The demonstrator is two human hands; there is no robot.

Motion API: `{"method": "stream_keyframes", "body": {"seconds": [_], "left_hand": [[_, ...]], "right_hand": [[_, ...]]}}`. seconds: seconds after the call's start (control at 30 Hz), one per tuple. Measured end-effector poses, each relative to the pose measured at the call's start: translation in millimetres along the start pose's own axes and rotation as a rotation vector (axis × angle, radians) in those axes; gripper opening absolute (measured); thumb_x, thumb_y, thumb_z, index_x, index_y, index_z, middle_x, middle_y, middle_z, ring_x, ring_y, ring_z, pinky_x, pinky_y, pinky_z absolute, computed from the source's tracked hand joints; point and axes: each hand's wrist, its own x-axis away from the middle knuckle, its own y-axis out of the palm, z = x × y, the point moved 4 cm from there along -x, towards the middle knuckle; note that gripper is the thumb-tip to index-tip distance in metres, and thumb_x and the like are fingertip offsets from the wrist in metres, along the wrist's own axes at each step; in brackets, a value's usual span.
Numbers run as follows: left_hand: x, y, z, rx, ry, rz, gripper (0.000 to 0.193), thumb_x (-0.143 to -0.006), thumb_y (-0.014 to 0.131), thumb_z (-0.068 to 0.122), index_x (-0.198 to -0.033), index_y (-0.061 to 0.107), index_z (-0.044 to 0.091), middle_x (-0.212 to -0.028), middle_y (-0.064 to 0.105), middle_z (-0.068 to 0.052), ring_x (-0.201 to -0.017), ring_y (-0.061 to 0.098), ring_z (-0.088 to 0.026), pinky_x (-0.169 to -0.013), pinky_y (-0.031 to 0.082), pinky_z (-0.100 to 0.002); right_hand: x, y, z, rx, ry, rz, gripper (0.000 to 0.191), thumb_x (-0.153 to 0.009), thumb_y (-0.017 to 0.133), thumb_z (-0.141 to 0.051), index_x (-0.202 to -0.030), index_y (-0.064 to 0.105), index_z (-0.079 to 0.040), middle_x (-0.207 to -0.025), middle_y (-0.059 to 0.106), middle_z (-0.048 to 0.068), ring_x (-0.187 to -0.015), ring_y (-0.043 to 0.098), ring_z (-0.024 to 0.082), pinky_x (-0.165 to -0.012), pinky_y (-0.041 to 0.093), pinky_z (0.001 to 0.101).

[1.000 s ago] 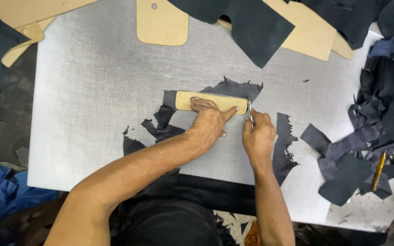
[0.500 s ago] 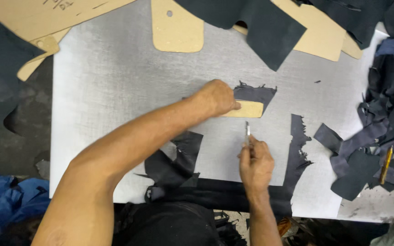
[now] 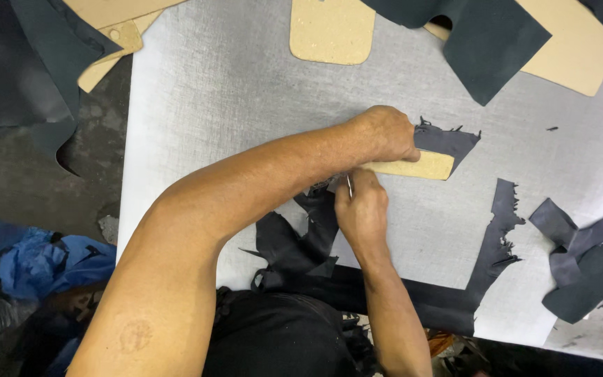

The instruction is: The person uses a cardboard template and a rotary cutter to cut shapes from a large sheet of black leather on a white worktable. They repeatedly position the template, cut along its edges, remove the cut piece, and reposition the template for the next cut.

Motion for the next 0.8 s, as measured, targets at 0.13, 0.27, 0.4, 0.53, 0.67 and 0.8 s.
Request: {"method": "stream_keyframes", "body": {"seconds": [0.13,0.27,0.4,0.53,0.67,0.8], "left_hand": [[3.2,-1.7,12.1,0.008,-0.11,-0.038,0.026,-0.102,0.057,0.036,-0.116,0.075,0.023,-0.098,0.07,-0.008,-0.096,0.07,-0.029,-0.079,0.057,-0.045],[41.9,-24.8,24.2,-0.041,-0.103,0.133,0.044,-0.09,0.062,0.012,-0.133,0.063,0.022,-0.105,0.067,-0.018,-0.091,0.072,-0.031,-0.074,0.06,-0.041],[112.1,-48.8,4.9,0.227,-0.296,0.5,0.042,-0.096,0.056,0.003,-0.135,0.062,0.018,-0.093,0.063,-0.019,-0.077,0.068,-0.032,-0.063,0.056,-0.044],[160.3,-46.7,-3.4,-0.003,-0.555,0.761,0.024,-0.095,0.069,0.011,-0.119,0.067,0.007,-0.101,0.061,-0.016,-0.095,0.062,-0.035,-0.083,0.051,-0.048],[151.2,-14.1,23.2,0.209,-0.453,0.68,0.036,-0.081,0.081,0.021,-0.111,0.07,0.005,-0.101,0.063,-0.016,-0.098,0.061,-0.037,-0.085,0.05,-0.049],[144.4,3.4,32.0,0.167,-0.547,0.737,0.031,-0.079,0.083,0.018,-0.105,0.072,0.005,-0.103,0.066,-0.015,-0.101,0.061,-0.037,-0.089,0.048,-0.05]], "right_hand": [[35.1,-19.5,3.4,-0.03,-0.074,-0.048,0.026,-0.085,0.065,-0.002,-0.11,0.069,0.002,-0.099,0.069,0.023,-0.088,0.068,0.043,-0.077,0.055,0.0497],[36.7,-41.7,31.2,-0.016,0.005,-0.144,0.03,-0.089,0.066,-0.008,-0.118,0.076,-0.005,-0.095,0.071,0.017,-0.082,0.069,0.037,-0.074,0.054,0.0459],[16.7,-85.9,84.1,-0.007,0.413,0.155,0.035,-0.089,0.074,-0.024,-0.114,0.071,0.0,-0.088,0.07,0.014,-0.066,0.065,0.03,-0.061,0.051,0.0421],[-17.4,-99.0,101.9,0.071,0.376,0.37,0.044,-0.082,0.084,-0.035,-0.098,0.07,0.003,-0.076,0.07,0.017,-0.066,0.067,0.032,-0.062,0.051,0.0443],[-33.2,-85.2,110.4,0.144,0.301,0.155,0.035,-0.093,0.076,-0.034,-0.085,0.067,-0.001,-0.076,0.07,0.02,-0.064,0.067,0.038,-0.061,0.051,0.05],[15.4,-94.3,133.9,0.109,0.315,-0.011,0.033,-0.092,0.072,-0.03,-0.082,0.065,0.0,-0.067,0.067,0.02,-0.061,0.066,0.038,-0.063,0.051,0.0498]]}}
